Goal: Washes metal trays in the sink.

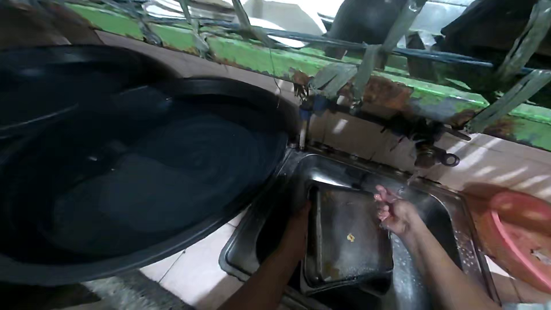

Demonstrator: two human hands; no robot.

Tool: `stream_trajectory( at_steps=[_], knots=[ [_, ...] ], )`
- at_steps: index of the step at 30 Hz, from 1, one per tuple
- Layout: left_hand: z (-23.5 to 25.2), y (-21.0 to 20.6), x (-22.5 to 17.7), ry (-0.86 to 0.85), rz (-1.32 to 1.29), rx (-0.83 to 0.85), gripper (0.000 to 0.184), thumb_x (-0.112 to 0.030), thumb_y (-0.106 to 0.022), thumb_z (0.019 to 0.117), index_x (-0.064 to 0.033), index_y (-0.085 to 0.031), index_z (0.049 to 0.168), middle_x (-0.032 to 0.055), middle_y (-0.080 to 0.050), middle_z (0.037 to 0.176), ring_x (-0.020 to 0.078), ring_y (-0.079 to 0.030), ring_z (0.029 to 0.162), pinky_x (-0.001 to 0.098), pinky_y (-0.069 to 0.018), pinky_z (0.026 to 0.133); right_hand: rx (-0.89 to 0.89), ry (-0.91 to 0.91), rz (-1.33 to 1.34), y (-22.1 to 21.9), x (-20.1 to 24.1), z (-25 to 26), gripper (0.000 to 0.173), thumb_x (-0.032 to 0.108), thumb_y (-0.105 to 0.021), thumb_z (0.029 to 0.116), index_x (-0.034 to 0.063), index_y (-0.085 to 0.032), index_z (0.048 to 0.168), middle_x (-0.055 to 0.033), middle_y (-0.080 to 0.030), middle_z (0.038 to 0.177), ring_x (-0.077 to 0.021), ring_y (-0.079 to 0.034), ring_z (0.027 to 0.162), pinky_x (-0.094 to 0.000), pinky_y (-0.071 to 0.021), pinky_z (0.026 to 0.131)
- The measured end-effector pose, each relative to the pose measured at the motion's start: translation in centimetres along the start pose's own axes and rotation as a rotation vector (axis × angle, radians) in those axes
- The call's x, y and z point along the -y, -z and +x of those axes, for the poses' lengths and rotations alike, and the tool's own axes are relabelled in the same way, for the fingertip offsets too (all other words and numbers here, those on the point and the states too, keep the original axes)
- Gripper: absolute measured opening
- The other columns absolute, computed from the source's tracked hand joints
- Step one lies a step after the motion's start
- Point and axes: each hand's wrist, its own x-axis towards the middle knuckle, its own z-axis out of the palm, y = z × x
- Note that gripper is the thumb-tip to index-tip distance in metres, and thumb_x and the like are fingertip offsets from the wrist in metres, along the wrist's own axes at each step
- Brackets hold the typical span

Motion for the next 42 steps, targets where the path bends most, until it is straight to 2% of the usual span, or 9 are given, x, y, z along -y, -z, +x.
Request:
stream_trajectory(
  at_steps=[4,9,13,16,19,23,31,35,42],
  knots=[
    [-0.3,-0.5,-0.3,-0.022,0.097,0.016,0.046,-0.043,-0.048,0.1081,-0.005,-0.064,0.127,0.0138,-0.068,0.117,0.0214,-0.066,0.107,0.0417,-0.0564,0.09,0.155,0.006,0.169,-1.4,3.1,1.0,0.044,0.05,-0.035,0.1086,0.0179,-0.049,0.081,0.0066,-0.041,0.05,-0.003,-0.038,0.035,-0.019,-0.0374,0.034],
    [0.0,-0.4,-0.5,-0.021,0.137,0.002,0.053,-0.049,-0.045,0.1076,-0.0052,-0.064,0.13,0.0151,-0.068,0.121,0.0242,-0.066,0.11,0.0464,-0.0561,0.093,0.252,0.087,0.174,-1.1,6.2,1.8,0.021,0.024,-0.045,0.107,0.016,-0.057,0.092,0.0039,-0.054,0.063,-0.0018,-0.05,0.045,-0.0148,-0.0442,0.042],
    [1.4,0.7,0.0,-0.004,0.029,-0.037,0.051,-0.048,-0.046,0.1075,-0.0058,-0.063,0.13,0.0154,-0.068,0.12,0.0255,-0.067,0.109,0.0487,-0.0565,0.091,0.166,0.093,-0.359,-1.7,6.5,-2.4,0.056,0.056,-0.028,0.1088,0.014,-0.05,0.078,0.0035,-0.041,0.052,-0.0073,-0.04,0.038,-0.0244,-0.041,0.038],
    [2.6,1.6,0.4,0.015,-0.043,-0.044,0.051,-0.048,-0.044,0.1081,-0.0066,-0.061,0.132,0.0155,-0.068,0.118,0.0263,-0.067,0.105,0.0495,-0.0573,0.087,-0.079,0.288,-0.747,3.6,4.4,-2.0,0.058,0.047,-0.029,0.1116,0.0018,-0.065,0.104,-0.0103,-0.068,0.091,-0.0195,-0.064,0.082,-0.0388,-0.0533,0.076],
    [4.4,1.7,1.3,0.071,-0.112,0.004,0.053,-0.051,-0.042,0.1078,-0.0093,-0.058,0.137,0.0152,-0.067,0.12,0.0274,-0.067,0.104,0.0511,-0.0569,0.085,-0.14,0.189,-0.846,10.6,1.0,-1.6,0.052,0.038,-0.04,0.1111,-0.0003,-0.05,0.145,-0.0223,-0.056,0.142,-0.0314,-0.055,0.131,-0.0511,-0.0437,0.11],
    [7.0,0.0,2.5,0.054,-0.065,0.078,0.049,-0.047,-0.045,0.1078,-0.009,-0.058,0.136,0.0153,-0.069,0.115,0.0269,-0.069,0.099,0.048,-0.0587,0.082,-0.098,-0.021,-0.286,12.8,-1.5,-6.1,0.053,0.05,-0.036,0.1088,0.0115,-0.054,0.14,-0.0118,-0.072,0.113,-0.0233,-0.072,0.098,-0.0464,-0.062,0.079],
    [7.3,-10.9,2.7,-0.498,0.651,0.043,0.056,-0.041,-0.039,0.11,-0.0014,-0.044,0.15,0.0246,-0.053,0.145,0.0371,-0.053,0.133,0.0551,-0.0445,0.11,-0.314,0.346,-0.169,12.5,-2.2,-10.9,0.038,0.029,-0.043,0.1084,0.0074,-0.049,0.139,-0.003,-0.067,0.11,-0.008,-0.067,0.097,-0.0331,-0.0593,0.083],
    [1.2,-18.0,3.2,-0.705,1.027,0.23,0.072,-0.05,-0.032,0.1084,-0.0039,-0.023,0.163,0.0199,-0.013,0.17,0.0362,-0.005,0.159,0.0616,-0.0024,0.126,-0.359,0.357,-0.071,12.1,-3.3,-11.0,0.041,0.028,-0.039,0.1097,0.0066,-0.044,0.144,-0.0048,-0.065,0.115,-0.0081,-0.066,0.1,-0.0332,-0.0588,0.085],
    [-1.1,-20.5,0.5,-0.797,1.081,0.459,0.058,-0.045,-0.036,0.1102,-0.0163,-0.035,0.161,0.002,-0.026,0.17,0.0237,-0.013,0.159,0.06,-0.0045,0.126,-0.289,0.313,0.071,12.7,-4.8,-12.9,0.035,0.028,-0.035,0.1112,0.0082,-0.046,0.138,-0.0024,-0.069,0.107,-0.0087,-0.07,0.094,-0.0338,-0.0617,0.081]
  ],
)
